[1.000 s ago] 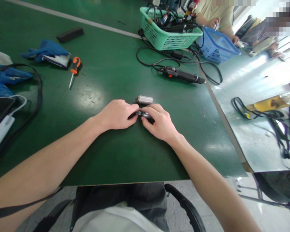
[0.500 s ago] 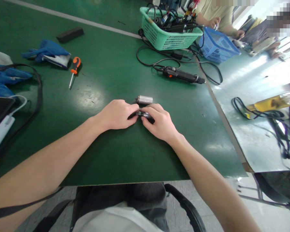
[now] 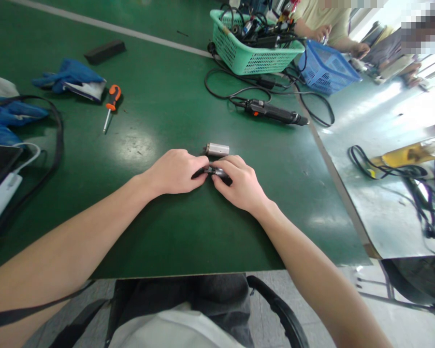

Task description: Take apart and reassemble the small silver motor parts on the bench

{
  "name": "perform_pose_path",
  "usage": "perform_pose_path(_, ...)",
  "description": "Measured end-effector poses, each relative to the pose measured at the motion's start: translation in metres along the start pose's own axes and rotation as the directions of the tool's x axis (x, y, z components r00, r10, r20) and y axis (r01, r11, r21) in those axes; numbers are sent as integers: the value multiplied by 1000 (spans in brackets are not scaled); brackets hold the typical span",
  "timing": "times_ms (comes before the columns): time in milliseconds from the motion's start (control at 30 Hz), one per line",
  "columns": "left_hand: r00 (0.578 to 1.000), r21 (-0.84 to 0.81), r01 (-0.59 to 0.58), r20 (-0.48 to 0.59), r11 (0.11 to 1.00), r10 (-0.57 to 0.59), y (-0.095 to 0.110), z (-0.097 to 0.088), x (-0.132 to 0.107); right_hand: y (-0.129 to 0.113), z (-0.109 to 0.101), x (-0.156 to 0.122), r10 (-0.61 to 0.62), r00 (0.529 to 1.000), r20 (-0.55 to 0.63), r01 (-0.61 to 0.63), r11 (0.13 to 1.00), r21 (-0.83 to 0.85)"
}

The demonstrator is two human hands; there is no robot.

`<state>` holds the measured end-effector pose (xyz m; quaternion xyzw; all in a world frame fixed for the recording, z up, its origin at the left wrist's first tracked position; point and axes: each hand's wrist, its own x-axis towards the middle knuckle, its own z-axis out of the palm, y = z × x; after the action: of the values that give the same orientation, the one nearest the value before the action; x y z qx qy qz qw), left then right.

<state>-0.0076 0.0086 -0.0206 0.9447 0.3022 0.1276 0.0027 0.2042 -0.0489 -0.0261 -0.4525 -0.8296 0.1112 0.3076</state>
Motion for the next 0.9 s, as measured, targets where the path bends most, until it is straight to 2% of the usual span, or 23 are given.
perform_pose_path(400,999,-59,-40,7,997,41,-4,2,1,-6,-11,0,-107,974,198,125,989,-83)
perform_pose_path(533,1000,-68,-8,25,998,10,-5,1,2,3,-23,0,-111,961,253,141,985,-104)
perform_pose_path(667,999,-66,11,41,998,-8,-6,-1,0,40,-55,-16,28,973,228,28,971,-237)
perform_pose_path(767,999,-60,12,37,998,-10,-6,-1,-2,89,-91,-43,191,967,170,-120,925,-360)
perform_pose_path(867,1000,-51,5,26,999,-4,-7,-1,-4,142,-128,-77,340,940,36,-294,857,-424)
perform_pose_path(900,1000,-50,3,22,999,-2,-7,-1,-5,157,-138,-86,356,934,1,-322,845,-428)
